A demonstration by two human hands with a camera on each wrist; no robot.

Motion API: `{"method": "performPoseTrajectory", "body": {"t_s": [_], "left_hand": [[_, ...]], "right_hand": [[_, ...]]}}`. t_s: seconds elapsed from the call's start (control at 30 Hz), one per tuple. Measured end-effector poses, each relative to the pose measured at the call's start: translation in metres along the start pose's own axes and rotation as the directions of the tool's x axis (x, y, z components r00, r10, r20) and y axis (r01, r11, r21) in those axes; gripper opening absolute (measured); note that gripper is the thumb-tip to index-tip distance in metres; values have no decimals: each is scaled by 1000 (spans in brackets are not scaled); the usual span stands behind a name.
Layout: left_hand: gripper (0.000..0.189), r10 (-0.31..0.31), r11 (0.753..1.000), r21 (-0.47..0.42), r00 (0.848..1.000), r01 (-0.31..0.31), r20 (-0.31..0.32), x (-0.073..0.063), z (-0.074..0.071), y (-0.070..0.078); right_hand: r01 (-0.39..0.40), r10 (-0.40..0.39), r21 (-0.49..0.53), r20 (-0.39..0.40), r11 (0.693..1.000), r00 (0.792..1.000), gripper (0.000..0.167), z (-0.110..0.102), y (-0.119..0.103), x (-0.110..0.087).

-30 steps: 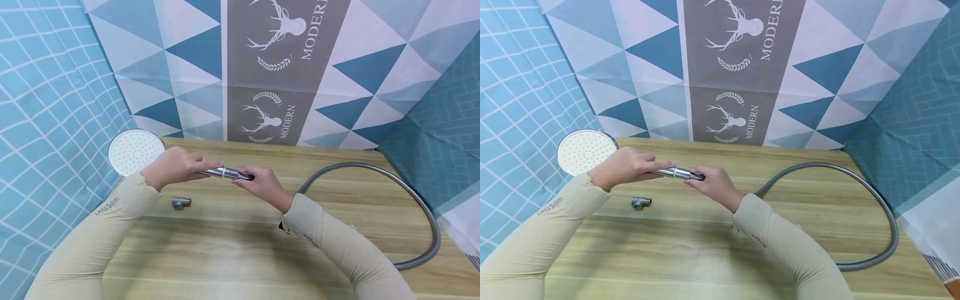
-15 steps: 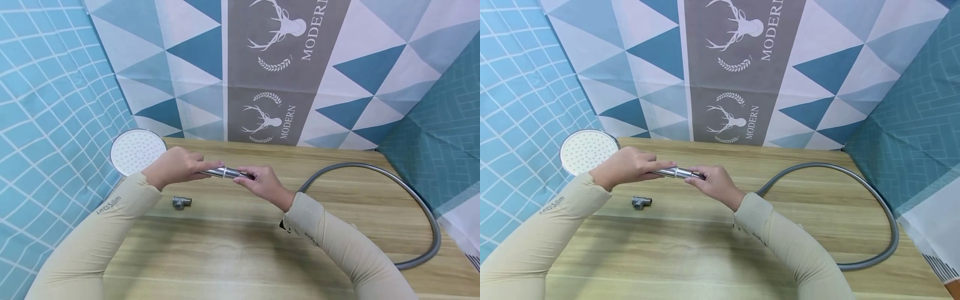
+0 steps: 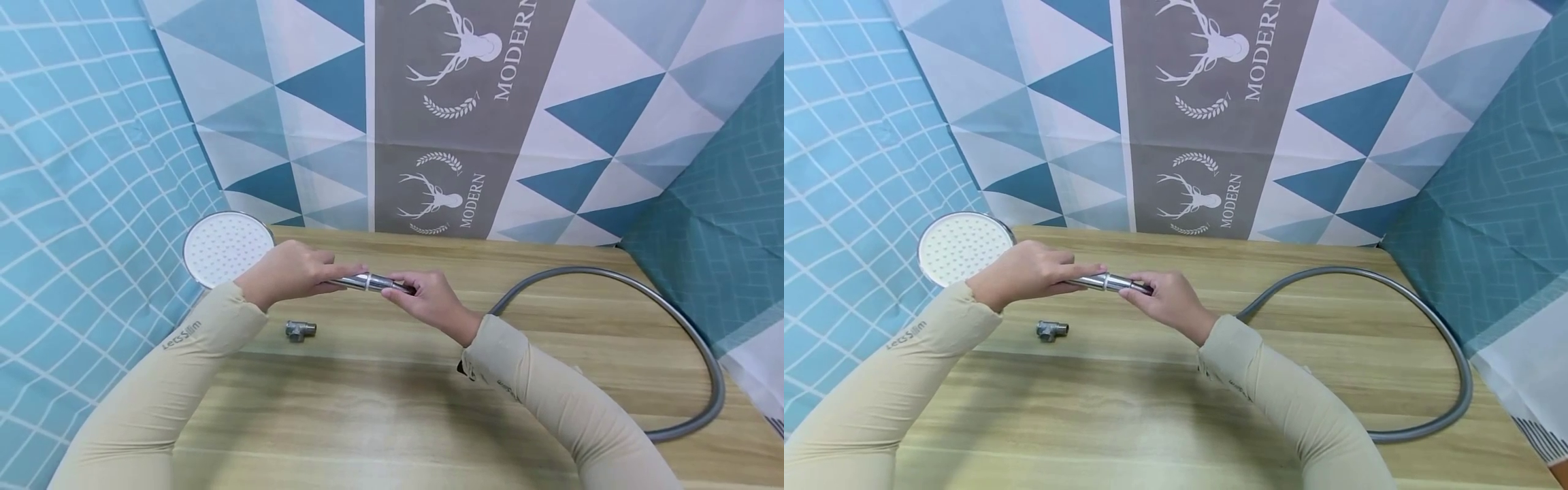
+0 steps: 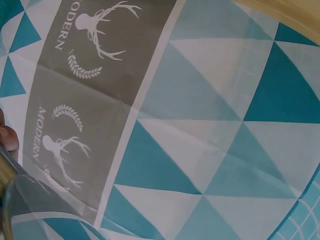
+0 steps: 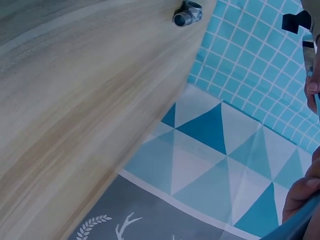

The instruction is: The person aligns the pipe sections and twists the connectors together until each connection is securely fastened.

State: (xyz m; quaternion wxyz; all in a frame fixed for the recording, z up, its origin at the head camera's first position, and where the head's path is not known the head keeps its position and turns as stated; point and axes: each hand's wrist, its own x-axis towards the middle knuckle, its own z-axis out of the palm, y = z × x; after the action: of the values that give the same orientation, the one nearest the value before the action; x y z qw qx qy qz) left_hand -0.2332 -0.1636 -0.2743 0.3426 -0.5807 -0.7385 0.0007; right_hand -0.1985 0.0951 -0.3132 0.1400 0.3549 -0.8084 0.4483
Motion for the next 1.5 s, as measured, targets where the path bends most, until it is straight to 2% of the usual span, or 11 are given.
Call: {"method": "performPoseTrajectory", "body": {"t_s": [0.17, 0.53, 0.87, 1.2, 1.3, 1.4, 1.5], "left_hand": [[55, -1, 1000, 27, 1000, 1, 0, -2, 1, 0], [55, -13, 1000, 28, 1000, 12, 12, -4, -2, 2], [55, -17, 1000, 17, 1000, 17, 8, -6, 0, 3], [54, -20, 1000, 16, 1000, 20, 19, -7, 1, 2], [53, -22, 999, 39, 999, 21, 28, -7, 1, 2], [52, -23, 998, 53, 999, 22, 30, -6, 1, 1], [53, -22, 998, 51, 999, 21, 28, -6, 1, 1]], "right_hand": [[18, -18, -14, -46, 1000, 999, 32, 4, 1, 0], [118, -121, -47, -65, 992, 991, 26, 7, 3, -1], [17, -17, -25, -24, 1000, 1000, 24, 5, -1, 1], [22, -20, -100, 29, 995, 999, 22, 4, -1, 2], [0, 5, -132, 42, 991, 999, 31, 3, -2, 3], [-2, 6, -152, 31, 988, 1000, 39, 4, -2, 2], [35, -35, -145, 3, 989, 999, 36, 6, 1, 0]]}}
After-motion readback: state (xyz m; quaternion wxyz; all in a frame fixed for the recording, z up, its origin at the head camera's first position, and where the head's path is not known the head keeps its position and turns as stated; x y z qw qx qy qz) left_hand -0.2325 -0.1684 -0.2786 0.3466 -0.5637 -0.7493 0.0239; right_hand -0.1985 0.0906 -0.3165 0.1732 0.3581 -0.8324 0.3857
